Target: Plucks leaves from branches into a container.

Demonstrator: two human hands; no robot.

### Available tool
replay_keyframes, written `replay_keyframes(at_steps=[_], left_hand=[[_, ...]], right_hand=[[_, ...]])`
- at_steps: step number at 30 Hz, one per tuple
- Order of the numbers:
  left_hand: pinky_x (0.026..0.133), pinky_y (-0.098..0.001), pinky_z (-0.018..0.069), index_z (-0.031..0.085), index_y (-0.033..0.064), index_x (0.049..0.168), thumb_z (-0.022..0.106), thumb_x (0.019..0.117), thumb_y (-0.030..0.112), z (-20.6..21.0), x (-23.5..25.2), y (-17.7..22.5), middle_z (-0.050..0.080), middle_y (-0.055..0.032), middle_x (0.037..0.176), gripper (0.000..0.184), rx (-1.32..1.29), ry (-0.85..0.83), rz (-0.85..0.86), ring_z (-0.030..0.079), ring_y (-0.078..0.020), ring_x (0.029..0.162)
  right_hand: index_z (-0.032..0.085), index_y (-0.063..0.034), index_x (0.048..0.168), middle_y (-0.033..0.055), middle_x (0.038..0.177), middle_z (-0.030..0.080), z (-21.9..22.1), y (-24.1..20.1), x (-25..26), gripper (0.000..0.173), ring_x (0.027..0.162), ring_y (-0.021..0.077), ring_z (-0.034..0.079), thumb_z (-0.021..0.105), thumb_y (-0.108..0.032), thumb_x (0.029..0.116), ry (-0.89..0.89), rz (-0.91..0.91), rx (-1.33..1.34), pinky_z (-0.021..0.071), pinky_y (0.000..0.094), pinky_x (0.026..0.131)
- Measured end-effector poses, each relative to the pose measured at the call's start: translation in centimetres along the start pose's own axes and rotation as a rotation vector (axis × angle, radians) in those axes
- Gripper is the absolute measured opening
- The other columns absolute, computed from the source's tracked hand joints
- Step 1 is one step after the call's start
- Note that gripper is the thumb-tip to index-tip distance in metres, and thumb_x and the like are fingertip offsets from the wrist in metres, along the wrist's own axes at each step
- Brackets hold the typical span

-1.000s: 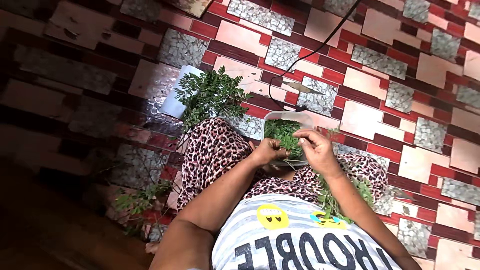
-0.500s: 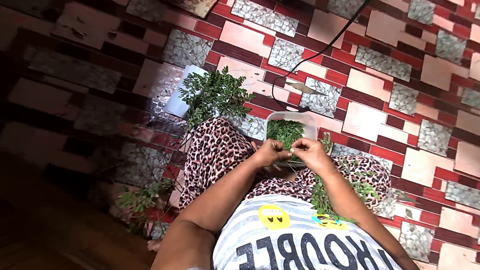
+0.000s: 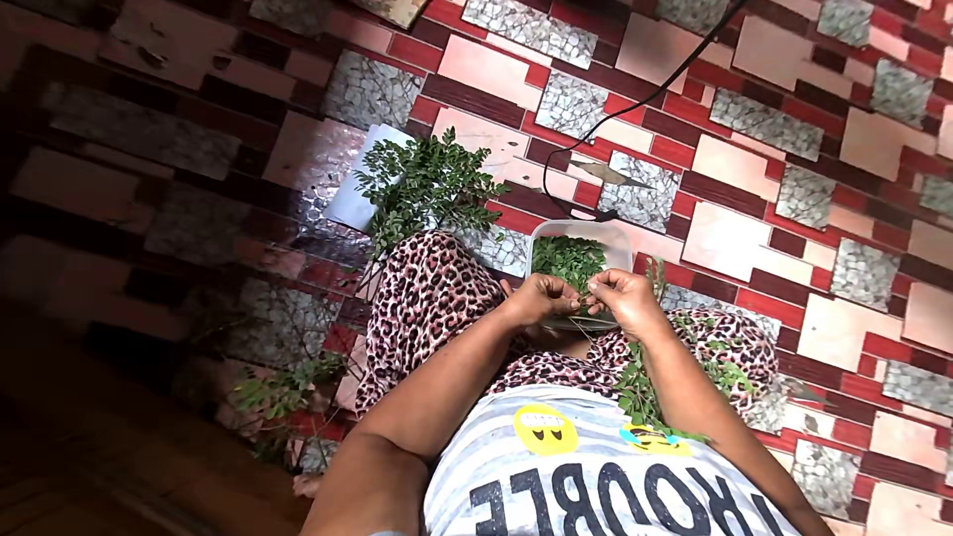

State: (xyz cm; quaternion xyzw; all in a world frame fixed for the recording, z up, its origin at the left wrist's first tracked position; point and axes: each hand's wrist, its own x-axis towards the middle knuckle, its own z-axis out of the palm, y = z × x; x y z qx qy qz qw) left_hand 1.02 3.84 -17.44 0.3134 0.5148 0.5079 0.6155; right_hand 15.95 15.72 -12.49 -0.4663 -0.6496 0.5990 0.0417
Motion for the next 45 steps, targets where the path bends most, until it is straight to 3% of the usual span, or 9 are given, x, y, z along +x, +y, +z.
replay_keyframes(at_steps=[11,15,21,26,30,32,34,36,45], left_hand=[[0.075,-0.026,0.0558,0.067,-0.0029,0.094,0.066,0.0957,-0.001,0.1,0.1,-0.1,0.069,-0.0042,0.082,0.003,-0.048,0.012,0.026,0.064,-0.0074,0.075],[0.075,-0.0255,0.0565,0.069,-0.0024,0.092,0.066,0.0951,-0.001,0.0,0.1,-0.1,0.071,-0.004,0.084,0.004,-0.078,0.021,-0.004,0.066,-0.0072,0.075],[0.073,-0.0257,0.0546,0.068,-0.0037,0.093,0.069,0.0924,-0.003,0.1,0.1,0.0,0.066,-0.0045,0.079,0.001,-0.026,0.041,-0.02,0.061,-0.0077,0.072],[0.072,-0.0241,0.0547,0.068,-0.003,0.094,0.067,0.0958,0.001,0.3,0.0,0.4,0.068,-0.0036,0.08,0.004,-0.034,0.042,-0.018,0.063,-0.0068,0.072],[0.074,-0.0249,0.0548,0.067,-0.0024,0.096,0.063,0.0974,0.0,0.3,-0.1,0.4,0.067,-0.0038,0.081,0.005,-0.039,0.04,0.0,0.063,-0.0072,0.073],[0.073,-0.0248,0.0553,0.068,-0.0019,0.097,0.064,0.0978,0.002,0.3,0.0,0.3,0.068,-0.004,0.083,0.005,-0.042,0.04,-0.006,0.063,-0.007,0.073],[0.067,-0.0218,0.0521,0.069,-0.0008,0.097,0.065,0.0977,0.003,0.3,0.1,0.3,0.068,-0.0031,0.083,0.005,-0.045,0.047,-0.014,0.06,-0.005,0.07],[0.063,-0.0205,0.0509,0.069,-0.0011,0.097,0.065,0.0976,0.003,0.3,0.2,0.2,0.069,-0.0033,0.083,0.005,-0.074,0.045,-0.014,0.059,-0.0044,0.065],[0.062,-0.0215,0.052,0.064,-0.0001,0.093,0.07,0.0929,0.0,0.3,0.1,0.3,0.065,-0.0027,0.077,0.006,-0.102,0.004,-0.008,0.059,-0.0062,0.064]], right_hand=[[0.064,-0.0008,0.101,0.007,0.091,0.066,0.0,-0.1,-0.1,0.004,0.068,0.0109,0.062,0.064,-0.001,0.0973,-0.014,-0.033,0.0,0.0557,0.0262,0.063],[0.066,-0.0004,0.104,0.0103,0.109,0.067,-0.1,-0.4,-0.6,0.01,0.086,0.0135,0.064,0.062,0.002,0.0956,0.036,-0.211,-0.218,0.0556,0.0329,0.078],[0.067,-0.0024,0.088,0.0152,0.118,0.064,0.8,0.1,-1.4,0.021,0.111,0.0278,0.062,0.082,-0.017,0.0858,0.033,-0.382,-0.423,0.0541,0.0457,0.088],[0.068,0.0027,0.089,0.0163,0.116,0.066,1.3,0.3,-1.1,0.008,0.105,0.0255,0.064,0.067,-0.002,0.0946,0.105,-0.416,-0.433,0.0554,0.042,0.09],[0.073,0.0013,0.092,0.0176,0.121,0.065,0.5,-0.3,-1.0,0.015,0.116,0.0349,0.058,0.064,-0.009,0.0967,0.269,-0.598,-0.472,0.0438,0.0534,0.102],[0.074,0.0005,0.103,0.0142,0.121,0.067,0.3,-1.0,-1.2,0.022,0.11,0.0246,0.063,0.056,-0.012,0.1024,0.238,-0.589,-0.438,0.0514,0.0421,0.098],[0.07,0.0004,0.114,0.01,0.105,0.07,0.6,-1.4,-1.4,0.025,0.078,0.0116,0.065,0.049,-0.01,0.1056,0.156,-0.468,-0.33,0.057,0.0294,0.07],[0.065,0.0001,0.12,0.0103,0.104,0.071,1.1,-1.3,-1.5,0.024,0.065,0.0111,0.064,0.047,-0.009,0.1069,0.095,-0.333,-0.26,0.0564,0.0294,0.06],[0.06,0.0003,0.131,0.015,0.123,0.066,0.9,-0.1,-1.3,0.033,0.081,0.016,0.069,0.059,-0.002,0.0987,0.12,-0.382,-0.28,0.0611,0.0353,0.074]])
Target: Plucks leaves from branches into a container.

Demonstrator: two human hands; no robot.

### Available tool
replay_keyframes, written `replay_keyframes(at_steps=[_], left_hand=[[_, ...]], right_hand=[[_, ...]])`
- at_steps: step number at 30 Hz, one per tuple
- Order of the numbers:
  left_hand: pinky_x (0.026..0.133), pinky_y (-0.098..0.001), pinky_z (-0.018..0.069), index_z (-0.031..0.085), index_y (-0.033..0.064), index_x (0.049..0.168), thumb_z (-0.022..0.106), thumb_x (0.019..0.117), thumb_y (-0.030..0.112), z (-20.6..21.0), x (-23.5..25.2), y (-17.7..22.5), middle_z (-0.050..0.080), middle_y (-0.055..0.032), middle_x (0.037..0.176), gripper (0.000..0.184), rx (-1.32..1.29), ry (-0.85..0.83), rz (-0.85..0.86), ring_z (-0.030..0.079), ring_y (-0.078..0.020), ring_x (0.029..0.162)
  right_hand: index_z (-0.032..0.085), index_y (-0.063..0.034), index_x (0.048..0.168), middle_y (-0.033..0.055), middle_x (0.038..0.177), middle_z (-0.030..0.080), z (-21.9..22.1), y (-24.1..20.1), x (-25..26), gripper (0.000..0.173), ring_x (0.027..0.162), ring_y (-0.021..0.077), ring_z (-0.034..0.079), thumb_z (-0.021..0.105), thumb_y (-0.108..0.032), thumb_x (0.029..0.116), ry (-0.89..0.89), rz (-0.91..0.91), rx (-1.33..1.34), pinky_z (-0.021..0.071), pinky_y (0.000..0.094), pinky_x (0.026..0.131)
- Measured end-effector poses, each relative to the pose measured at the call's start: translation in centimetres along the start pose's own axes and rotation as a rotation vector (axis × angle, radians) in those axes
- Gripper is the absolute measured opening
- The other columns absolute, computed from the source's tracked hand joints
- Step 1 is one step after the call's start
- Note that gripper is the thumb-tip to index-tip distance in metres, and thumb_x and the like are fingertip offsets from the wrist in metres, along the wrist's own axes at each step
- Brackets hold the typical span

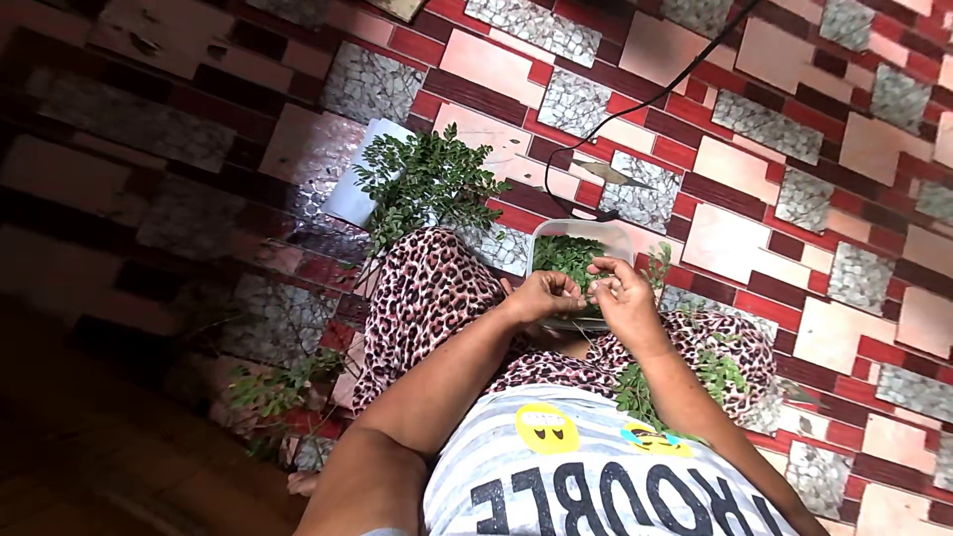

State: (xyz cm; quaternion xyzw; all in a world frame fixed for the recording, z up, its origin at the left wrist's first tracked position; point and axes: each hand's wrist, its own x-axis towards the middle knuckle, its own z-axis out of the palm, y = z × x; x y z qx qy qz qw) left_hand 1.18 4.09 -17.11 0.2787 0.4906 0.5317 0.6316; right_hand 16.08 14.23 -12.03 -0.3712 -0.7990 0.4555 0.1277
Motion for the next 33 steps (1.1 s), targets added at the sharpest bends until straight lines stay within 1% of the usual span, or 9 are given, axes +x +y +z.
replay_keyframes(at_steps=[9,13,15,19,24,26,28,31,33], left_hand=[[0.069,-0.023,0.0568,0.066,-0.003,0.093,0.063,0.0993,0.002,0.4,-0.7,0.1,0.073,-0.0057,0.087,0.009,0.022,0.126,-0.017,0.067,-0.0067,0.071],[0.069,-0.0235,0.0551,0.066,-0.0035,0.093,0.066,0.0966,0.002,1.1,-0.8,0.5,0.07,-0.0047,0.083,0.006,0.113,0.157,0.009,0.064,-0.0058,0.071],[0.074,-0.0258,0.0564,0.067,-0.0029,0.093,0.068,0.096,0.003,1.2,-0.5,0.2,0.07,-0.0047,0.083,0.006,0.173,0.148,0.039,0.065,-0.0064,0.074],[0.083,-0.0304,0.0584,0.07,-0.0037,0.097,0.068,0.095,0.004,1.2,-0.1,-0.5,0.073,-0.0071,0.09,0.008,0.223,0.179,0.073,0.069,-0.01,0.083],[0.078,-0.0309,0.0589,0.068,-0.0036,0.095,0.067,0.0957,0.003,0.9,0.4,-1.3,0.072,-0.0075,0.087,0.006,0.126,0.265,0.042,0.07,-0.0132,0.08],[0.079,-0.0312,0.0588,0.067,-0.0038,0.096,0.065,0.0966,0.002,1.0,0.5,-1.4,0.072,-0.0081,0.088,0.006,0.098,0.264,0.029,0.07,-0.014,0.082],[0.078,-0.0309,0.0589,0.067,-0.0034,0.096,0.065,0.0966,0.002,1.0,0.5,-1.5,0.072,-0.0071,0.088,0.006,0.091,0.252,0.024,0.069,-0.0133,0.08],[0.075,-0.0292,0.0584,0.067,-0.0016,0.095,0.066,0.0958,0.001,1.3,0.5,-1.5,0.071,-0.0044,0.084,0.004,0.089,0.249,0.02,0.068,-0.0107,0.077],[0.075,-0.0292,0.0586,0.068,-0.002,0.095,0.066,0.0956,0.001,1.3,0.5,-1.4,0.071,-0.005,0.085,0.003,0.068,0.254,0.019,0.068,-0.0112,0.077]], right_hand=[[0.064,0.0008,0.126,0.0162,0.125,0.064,-0.9,-0.7,0.0,0.029,0.088,0.0166,0.066,0.059,-0.003,0.0983,0.102,-0.235,-0.08,0.0573,0.0305,0.077],[0.066,-0.002,0.13,0.0169,0.133,0.062,-1.7,-0.4,0.5,0.034,0.095,0.0242,0.066,0.063,-0.006,0.096,-0.012,-0.279,-0.143,0.0575,0.0397,0.078],[0.071,-0.0028,0.122,0.0153,0.123,0.067,-1.6,0.2,0.5,0.028,0.091,0.0245,0.068,0.069,-0.006,0.0935,-0.061,-0.197,-0.129,0.058,0.0424,0.077],[0.071,0.0013,0.099,0.015,0.1,0.07,-1.1,1.7,0.1,0.007,0.089,0.0234,0.069,0.068,-0.003,0.0944,0.077,-0.089,-0.038,0.0584,0.0424,0.082],[0.07,0.0032,0.094,0.0177,0.111,0.069,-1.3,2.1,-0.3,0.006,0.105,0.0329,0.066,0.068,-0.003,0.0936,0.05,-0.05,-0.07,0.0532,0.0528,0.094],[0.072,0.0017,0.09,0.0187,0.121,0.067,-1.2,2.0,-0.5,0.006,0.115,0.0377,0.062,0.07,-0.003,0.0903,0.131,-0.137,-0.126,0.0485,0.0564,0.101],[0.073,0.0017,0.093,0.0197,0.126,0.065,-1.0,1.8,-0.4,0.009,0.119,0.036,0.06,0.066,-0.004,0.0887,0.256,-0.313,-0.103,0.0481,0.0515,0.104],[0.071,0.0046,0.098,0.0174,0.114,0.07,-1.0,0.8,-0.1,0.015,0.108,0.0254,0.069,0.058,0.002,0.0914,0.201,-0.433,0.018,0.0562,0.0386,0.097],[0.069,0.0037,0.102,0.0168,0.105,0.07,-0.7,0.7,-0.1,0.013,0.097,0.0245,0.07,0.058,0.002,0.0952,0.099,-0.25,0.074,0.0584,0.0404,0.089]])
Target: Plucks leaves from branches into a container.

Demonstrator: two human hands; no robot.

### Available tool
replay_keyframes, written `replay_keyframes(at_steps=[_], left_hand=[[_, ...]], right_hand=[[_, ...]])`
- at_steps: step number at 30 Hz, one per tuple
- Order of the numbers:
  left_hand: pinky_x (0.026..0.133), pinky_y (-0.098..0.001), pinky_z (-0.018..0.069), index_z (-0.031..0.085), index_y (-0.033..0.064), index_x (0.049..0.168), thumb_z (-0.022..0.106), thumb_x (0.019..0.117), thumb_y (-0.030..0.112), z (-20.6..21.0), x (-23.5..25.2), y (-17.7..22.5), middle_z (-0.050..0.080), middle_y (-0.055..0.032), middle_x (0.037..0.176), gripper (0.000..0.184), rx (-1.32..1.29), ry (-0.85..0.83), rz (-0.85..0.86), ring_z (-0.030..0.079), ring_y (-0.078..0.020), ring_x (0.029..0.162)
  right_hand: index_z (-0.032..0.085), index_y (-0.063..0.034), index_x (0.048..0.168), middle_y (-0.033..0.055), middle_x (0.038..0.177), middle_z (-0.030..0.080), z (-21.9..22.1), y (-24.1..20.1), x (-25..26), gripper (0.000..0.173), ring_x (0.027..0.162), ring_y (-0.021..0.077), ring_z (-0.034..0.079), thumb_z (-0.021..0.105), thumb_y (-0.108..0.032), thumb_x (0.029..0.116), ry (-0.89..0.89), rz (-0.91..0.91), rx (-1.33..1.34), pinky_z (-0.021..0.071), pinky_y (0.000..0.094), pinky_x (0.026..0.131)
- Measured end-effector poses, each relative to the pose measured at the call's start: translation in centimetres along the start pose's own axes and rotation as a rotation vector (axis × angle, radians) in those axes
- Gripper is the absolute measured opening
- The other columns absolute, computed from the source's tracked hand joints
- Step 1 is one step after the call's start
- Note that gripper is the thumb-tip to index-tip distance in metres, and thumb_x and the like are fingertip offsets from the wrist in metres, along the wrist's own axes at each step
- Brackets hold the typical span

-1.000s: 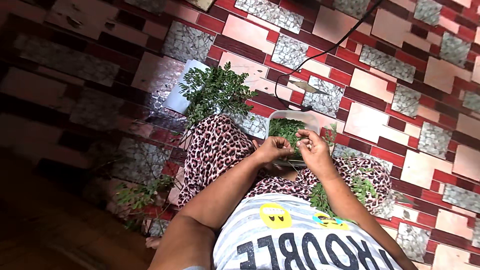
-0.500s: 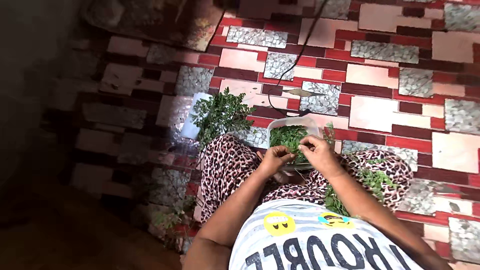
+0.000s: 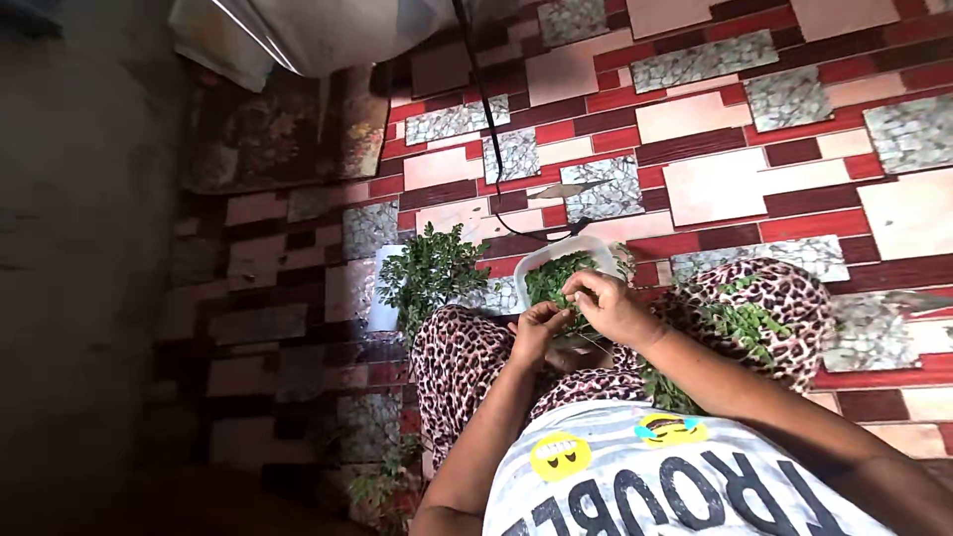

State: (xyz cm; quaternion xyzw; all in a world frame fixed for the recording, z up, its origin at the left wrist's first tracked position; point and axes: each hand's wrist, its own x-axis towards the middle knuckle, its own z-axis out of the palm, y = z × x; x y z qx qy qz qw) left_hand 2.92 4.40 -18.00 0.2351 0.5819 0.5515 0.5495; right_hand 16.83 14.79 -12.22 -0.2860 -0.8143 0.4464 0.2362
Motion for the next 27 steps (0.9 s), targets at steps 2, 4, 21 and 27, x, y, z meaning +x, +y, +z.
replay_keyframes(at_steps=[2,4,21,27], left_hand=[[0.078,-0.0313,0.0592,0.067,-0.0038,0.097,0.064,0.0962,0.0,-0.3,0.1,-0.1,0.072,-0.0084,0.089,0.004,-0.028,-0.003,-0.008,0.07,-0.0143,0.08],[0.079,-0.0323,0.0592,0.067,-0.0049,0.098,0.065,0.0959,-0.001,-0.6,0.1,-0.4,0.072,-0.0099,0.09,0.005,-0.051,-0.003,-0.03,0.07,-0.0154,0.082],[0.075,-0.0276,0.0572,0.067,-0.0015,0.09,0.067,0.0945,0.0,-0.3,0.3,-0.1,0.07,-0.0047,0.081,0.005,-0.046,-0.018,-0.069,0.067,-0.0099,0.074],[0.073,-0.0253,0.0565,0.069,-0.0028,0.094,0.067,0.0928,-0.003,0.1,0.0,0.1,0.069,-0.0033,0.079,0.002,-0.028,0.017,-0.034,0.065,-0.0072,0.072]], right_hand=[[0.068,0.004,0.107,0.0193,0.108,0.068,0.2,0.4,0.1,0.014,0.099,0.029,0.069,0.058,0.0,0.0976,-0.084,0.225,-0.005,0.0572,0.0461,0.09],[0.068,0.003,0.108,0.0176,0.107,0.068,0.2,1.0,0.2,0.014,0.095,0.0265,0.068,0.061,-0.004,0.0986,-0.168,0.402,0.083,0.0568,0.0458,0.089],[0.068,0.001,0.089,0.0164,0.115,0.066,1.5,1.7,0.0,0.007,0.107,0.026,0.065,0.073,-0.005,0.0884,-0.011,0.122,-0.016,0.0555,0.0428,0.092],[0.066,0.0029,0.088,0.0205,0.114,0.065,2.4,1.6,-0.2,0.024,0.109,0.0349,0.064,0.078,-0.018,0.0892,-0.094,0.177,-0.162,0.0525,0.0526,0.095]])
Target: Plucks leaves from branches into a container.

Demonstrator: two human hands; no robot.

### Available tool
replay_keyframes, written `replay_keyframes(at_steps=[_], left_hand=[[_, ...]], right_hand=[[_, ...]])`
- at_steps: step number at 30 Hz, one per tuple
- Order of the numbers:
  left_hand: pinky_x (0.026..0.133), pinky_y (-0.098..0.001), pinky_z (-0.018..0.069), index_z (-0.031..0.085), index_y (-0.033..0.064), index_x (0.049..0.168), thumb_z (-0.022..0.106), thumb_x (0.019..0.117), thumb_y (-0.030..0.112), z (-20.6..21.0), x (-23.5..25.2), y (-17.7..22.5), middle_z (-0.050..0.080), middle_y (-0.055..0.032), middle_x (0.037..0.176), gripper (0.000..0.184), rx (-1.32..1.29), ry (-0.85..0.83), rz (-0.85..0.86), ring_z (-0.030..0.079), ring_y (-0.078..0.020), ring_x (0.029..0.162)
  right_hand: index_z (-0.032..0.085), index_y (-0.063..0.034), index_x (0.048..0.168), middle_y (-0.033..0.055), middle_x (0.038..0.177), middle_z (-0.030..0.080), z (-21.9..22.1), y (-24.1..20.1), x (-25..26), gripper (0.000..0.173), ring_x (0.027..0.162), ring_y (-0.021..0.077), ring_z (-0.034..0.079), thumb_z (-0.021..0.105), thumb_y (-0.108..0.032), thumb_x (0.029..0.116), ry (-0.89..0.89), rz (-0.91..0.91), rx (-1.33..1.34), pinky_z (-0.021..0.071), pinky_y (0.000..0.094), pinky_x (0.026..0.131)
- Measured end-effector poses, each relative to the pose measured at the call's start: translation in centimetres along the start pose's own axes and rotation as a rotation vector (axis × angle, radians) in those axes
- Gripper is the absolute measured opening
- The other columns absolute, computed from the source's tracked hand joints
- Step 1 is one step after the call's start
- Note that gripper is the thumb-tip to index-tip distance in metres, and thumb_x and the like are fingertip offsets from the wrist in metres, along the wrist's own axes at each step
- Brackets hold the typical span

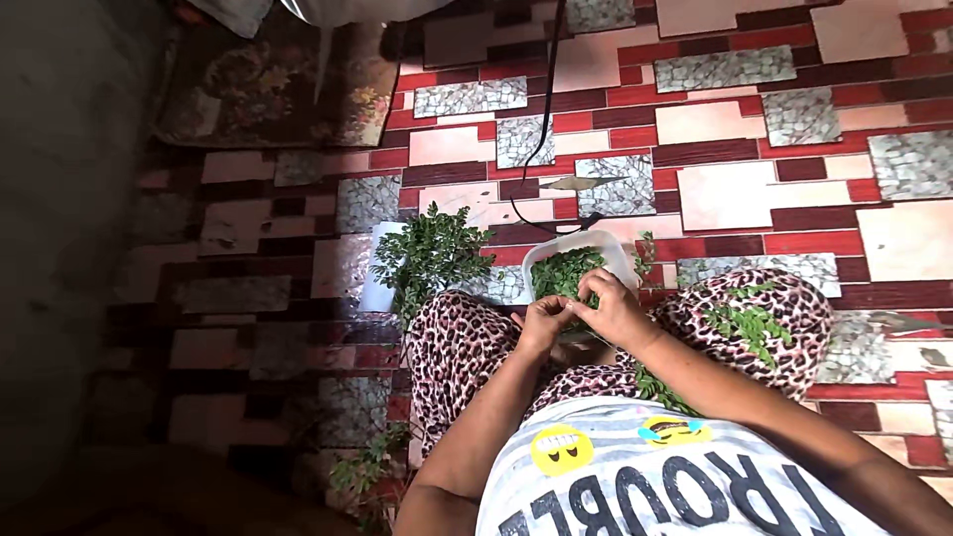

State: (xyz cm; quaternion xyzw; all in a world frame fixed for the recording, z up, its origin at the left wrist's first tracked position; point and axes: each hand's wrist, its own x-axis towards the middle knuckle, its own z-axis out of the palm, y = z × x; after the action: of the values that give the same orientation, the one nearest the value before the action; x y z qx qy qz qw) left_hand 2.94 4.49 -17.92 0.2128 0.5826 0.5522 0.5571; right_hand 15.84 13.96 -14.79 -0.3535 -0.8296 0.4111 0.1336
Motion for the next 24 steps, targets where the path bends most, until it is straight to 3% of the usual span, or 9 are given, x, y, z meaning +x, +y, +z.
replay_keyframes(at_steps=[5,9,13,15,18,20,24], left_hand=[[0.075,-0.0268,0.0567,0.068,-0.0022,0.093,0.07,0.0931,0.002,-0.1,0.0,0.1,0.069,-0.004,0.081,0.004,0.014,-0.018,-0.002,0.066,-0.0091,0.075],[0.076,-0.0274,0.056,0.069,-0.0018,0.093,0.069,0.0942,0.003,-0.2,0.2,0.1,0.069,-0.0042,0.081,0.005,0.017,-0.044,-0.011,0.065,-0.0093,0.075],[0.076,-0.028,0.057,0.068,-0.0024,0.093,0.067,0.0952,0.003,-0.3,0.2,0.0,0.069,-0.0053,0.083,0.005,0.025,-0.047,-0.012,0.066,-0.0099,0.076],[0.075,-0.0276,0.0566,0.067,-0.0025,0.092,0.067,0.0951,0.002,-0.3,0.2,0.0,0.069,-0.0053,0.082,0.006,0.015,-0.039,-0.013,0.066,-0.0096,0.075],[0.076,-0.027,0.0562,0.066,-0.0018,0.091,0.068,0.0946,0.002,-0.2,0.3,-0.1,0.067,-0.0036,0.08,0.006,0.009,-0.048,-0.004,0.065,-0.0081,0.075],[0.074,-0.0264,0.0555,0.067,-0.0014,0.09,0.068,0.094,0.002,-0.2,0.3,-0.1,0.067,-0.0029,0.078,0.006,0.008,-0.051,0.004,0.064,-0.0075,0.074],[0.075,-0.0266,0.0558,0.067,-0.0019,0.09,0.067,0.0949,0.002,-0.3,0.2,0.3,0.067,-0.0035,0.08,0.006,0.029,-0.059,0.007,0.064,-0.0076,0.074]], right_hand=[[0.069,0.0056,0.092,0.0191,0.105,0.068,0.0,-0.2,0.0,0.006,0.099,0.0288,0.067,0.066,0.001,0.0934,-0.023,0.046,0.09,0.0554,0.0461,0.091],[0.069,0.0052,0.088,0.0167,0.099,0.068,-0.3,0.0,0.0,0.007,0.095,0.0245,0.067,0.068,0.001,0.093,0.015,0.054,0.148,0.055,0.0423,0.089],[0.07,0.0028,0.092,0.0131,0.099,0.069,-1.2,0.6,0.3,0.011,0.088,0.0187,0.067,0.065,-0.005,0.0977,0.049,0.106,0.199,0.0571,0.0384,0.084],[0.071,0.0016,0.096,0.0129,0.103,0.069,-1.7,0.4,0.4,0.014,0.093,0.019,0.067,0.066,-0.011,0.0991,0.005,0.131,0.187,0.0555,0.0397,0.087],[0.07,-0.0018,0.095,0.0122,0.11,0.067,-1.4,0.2,0.3,0.015,0.098,0.0191,0.067,0.075,-0.015,0.0927,-0.026,0.104,0.198,0.0585,0.0381,0.084],[0.07,-0.001,0.094,0.0127,0.11,0.068,-0.8,0.4,0.3,0.012,0.101,0.0203,0.066,0.076,-0.01,0.0906,-0.016,0.039,0.201,0.0574,0.0389,0.087],[0.069,0.0024,0.089,0.0136,0.105,0.069,-0.1,0.7,0.4,0.006,0.101,0.0196,0.066,0.065,0.002,0.0927,0.071,-0.066,0.167,0.0551,0.038,0.092]])
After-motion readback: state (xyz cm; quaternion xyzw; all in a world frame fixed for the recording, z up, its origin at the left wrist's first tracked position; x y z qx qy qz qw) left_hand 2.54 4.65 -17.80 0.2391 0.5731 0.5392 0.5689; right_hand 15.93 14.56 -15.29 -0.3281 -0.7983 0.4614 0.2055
